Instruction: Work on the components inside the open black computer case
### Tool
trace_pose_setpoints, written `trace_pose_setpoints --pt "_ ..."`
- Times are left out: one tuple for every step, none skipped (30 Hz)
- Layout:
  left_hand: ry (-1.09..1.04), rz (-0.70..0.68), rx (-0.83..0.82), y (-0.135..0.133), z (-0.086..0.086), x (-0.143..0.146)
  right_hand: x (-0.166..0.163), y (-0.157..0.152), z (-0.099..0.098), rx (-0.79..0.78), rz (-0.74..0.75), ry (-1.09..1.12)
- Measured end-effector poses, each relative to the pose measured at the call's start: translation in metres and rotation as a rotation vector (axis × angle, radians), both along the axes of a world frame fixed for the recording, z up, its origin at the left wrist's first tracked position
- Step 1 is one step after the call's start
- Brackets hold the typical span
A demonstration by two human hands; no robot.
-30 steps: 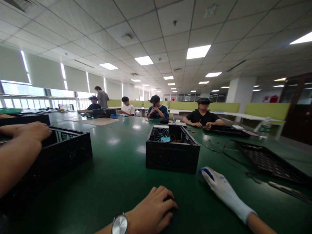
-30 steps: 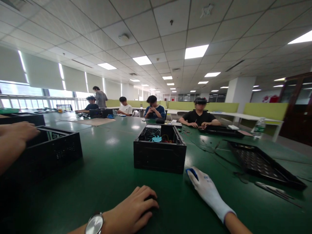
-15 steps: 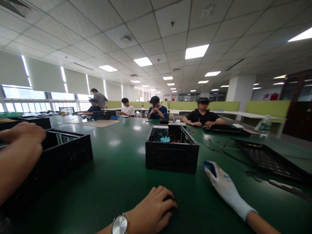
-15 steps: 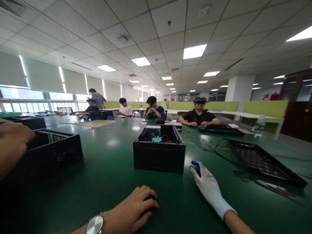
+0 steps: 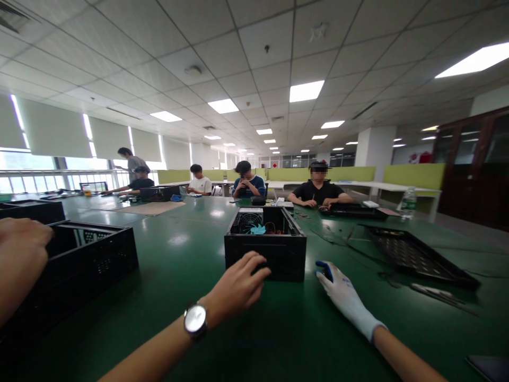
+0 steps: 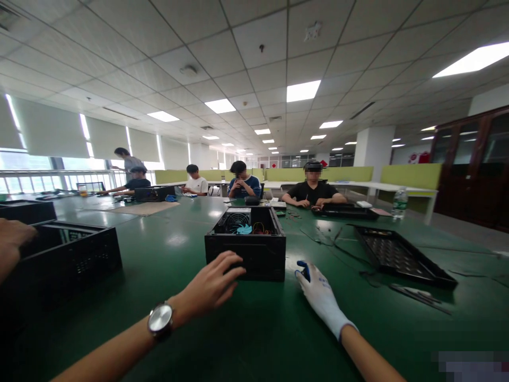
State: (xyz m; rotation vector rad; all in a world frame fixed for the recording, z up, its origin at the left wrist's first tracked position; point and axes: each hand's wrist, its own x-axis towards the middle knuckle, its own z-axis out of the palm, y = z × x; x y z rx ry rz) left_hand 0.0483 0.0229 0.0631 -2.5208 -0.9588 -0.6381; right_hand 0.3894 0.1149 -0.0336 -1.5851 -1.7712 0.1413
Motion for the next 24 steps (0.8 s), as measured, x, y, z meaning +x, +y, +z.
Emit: trace_pose_setpoints --pt "-0.017 0.05 0.036 0.014 0.015 0.004 -0.001 -0.002 0.002 -0.017 0.007 0.012" --pt "-0.037 0.103 0.054 0.029 0.03 0.008 -0.002 -0.004 0.004 -0.018 0.01 0.023" --pt "-0.056 0.158 0.058 0.042 0.042 0.013 -0.002 -0.005 0.005 -0.009 0.014 0.034" --pt "-0.072 0.213 0.05 0.055 0.051 0.017 -0.002 -0.007 0.007 0.003 0.025 0.045" --pt "-0.078 0.272 0.034 0.066 0.057 0.022 -0.002 -0.008 0.009 0.007 0.03 0.063" --pt "-0.076 0.331 0.009 0.076 0.06 0.027 -0.002 -0.009 0.011 0.005 0.036 0.085" --pt "-0.064 0.385 -0.023 0.083 0.06 0.03 -0.002 -0.01 0.013 0.001 0.046 0.11" --pt "-0.049 0.436 -0.058 0.088 0.059 0.033 -0.002 -0.011 0.016 -0.005 0.059 0.139" --pt "-0.033 0.481 -0.091 0.091 0.057 0.035 -0.003 -0.013 0.018 -0.011 0.067 0.167" --pt "-0.02 0.521 -0.12 0.093 0.054 0.037 -0.004 -0.014 0.021 -0.021 0.064 0.19" --pt "-0.009 0.553 -0.144 0.093 0.053 0.037 -0.005 -0.016 0.024 -0.037 0.056 0.204" --pt "0.001 0.578 -0.164 0.092 0.052 0.038 -0.006 -0.018 0.027 -0.06 0.048 0.21" --pt "0.01 0.595 -0.182 0.09 0.053 0.038 -0.007 -0.019 0.029 -0.088 0.039 0.214" --pt "0.019 0.607 -0.2 0.086 0.055 0.038 -0.008 -0.02 0.031 -0.115 0.032 0.216" --pt "0.026 0.613 -0.217 0.081 0.058 0.038 -0.009 -0.021 0.032 -0.134 0.034 0.217" --pt "0.031 0.616 -0.231 0.074 0.062 0.038 -0.009 -0.021 0.032 -0.147 0.038 0.218" --pt "0.034 0.615 -0.241 0.065 0.065 0.039 -0.008 -0.021 0.032 -0.15 0.043 0.218" --pt "0.035 0.611 -0.249 0.053 0.068 0.041 -0.007 -0.02 0.031 -0.146 0.046 0.215" --pt "0.036 0.602 -0.254 0.039 0.07 0.042 -0.006 -0.019 0.03 -0.134 0.049 0.207" --pt "0.037 0.587 -0.258 0.024 0.072 0.043 -0.005 -0.017 0.029 -0.119 0.052 0.198" --pt "0.04 0.568 -0.263 0.006 0.072 0.044 -0.004 -0.016 0.028 -0.102 0.055 0.191" --pt "0.043 0.549 -0.267 -0.014 0.071 0.043 -0.003 -0.014 0.027 -0.088 0.058 0.186" --pt "0.047 0.528 -0.274 -0.035 0.068 0.041 -0.003 -0.012 0.026 -0.076 0.059 0.182" --pt "0.05 0.514 -0.28 -0.056 0.064 0.037 -0.003 -0.011 0.025 -0.069 0.057 0.179"
